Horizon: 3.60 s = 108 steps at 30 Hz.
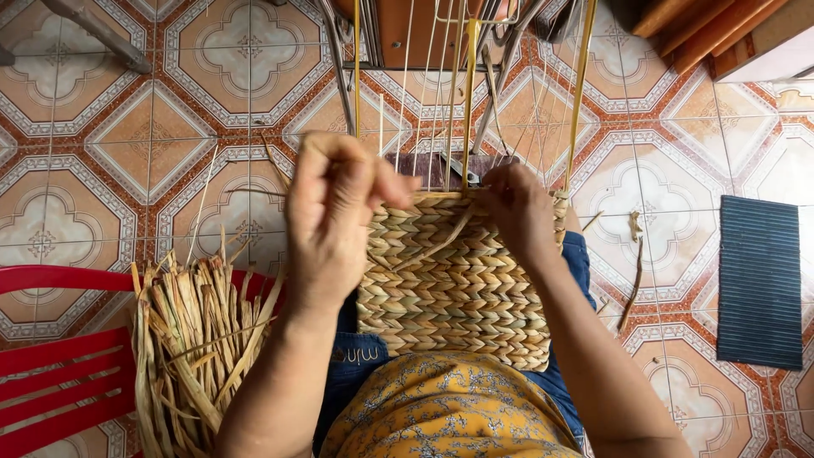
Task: The person sits on a chair with a partially woven basket on their lap and weaves dried palm strips around the upright stakes, pulling each strip tight and tucking the ends into the woven body. They continue adding strips row by row to build up the basket wall.
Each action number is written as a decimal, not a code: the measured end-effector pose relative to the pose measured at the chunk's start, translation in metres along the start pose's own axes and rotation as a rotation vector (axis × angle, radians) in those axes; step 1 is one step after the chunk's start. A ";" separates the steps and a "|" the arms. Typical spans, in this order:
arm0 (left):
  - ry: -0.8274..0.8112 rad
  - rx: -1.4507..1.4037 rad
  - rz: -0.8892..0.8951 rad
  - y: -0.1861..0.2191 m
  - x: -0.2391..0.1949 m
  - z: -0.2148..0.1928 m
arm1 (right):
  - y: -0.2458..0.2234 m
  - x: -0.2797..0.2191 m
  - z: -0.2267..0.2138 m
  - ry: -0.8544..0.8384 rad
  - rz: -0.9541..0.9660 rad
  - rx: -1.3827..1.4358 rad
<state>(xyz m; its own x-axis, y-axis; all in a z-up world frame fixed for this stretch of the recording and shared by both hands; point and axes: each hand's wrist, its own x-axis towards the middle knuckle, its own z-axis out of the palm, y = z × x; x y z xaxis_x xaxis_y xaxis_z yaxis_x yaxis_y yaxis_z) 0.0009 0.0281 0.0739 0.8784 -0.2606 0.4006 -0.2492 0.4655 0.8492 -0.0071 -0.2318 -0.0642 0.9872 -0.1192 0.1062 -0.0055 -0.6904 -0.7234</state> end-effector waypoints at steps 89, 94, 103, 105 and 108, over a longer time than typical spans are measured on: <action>0.394 1.409 -1.203 -0.085 -0.149 -0.301 | -0.005 0.008 0.031 0.067 -0.044 0.494; 0.254 1.447 -1.370 -0.114 -0.153 -0.290 | -0.001 0.008 0.029 0.063 -0.052 0.499; 0.209 1.712 -0.684 -0.208 -0.191 -0.285 | -0.009 0.007 0.032 0.105 -0.059 0.390; -0.198 2.267 -0.868 -0.239 -0.191 -0.291 | -0.013 0.007 0.029 0.101 -0.043 0.370; 0.239 1.558 -1.229 -0.222 -0.170 -0.291 | -0.008 0.010 0.027 0.102 -0.030 0.334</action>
<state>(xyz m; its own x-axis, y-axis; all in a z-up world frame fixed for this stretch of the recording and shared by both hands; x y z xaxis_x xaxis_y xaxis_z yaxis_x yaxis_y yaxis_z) 0.0254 0.2155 -0.2828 0.8183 0.3505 -0.4556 0.4588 -0.8757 0.1505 0.0071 -0.2081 -0.0759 0.9650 -0.1847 0.1861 0.0922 -0.4254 -0.9003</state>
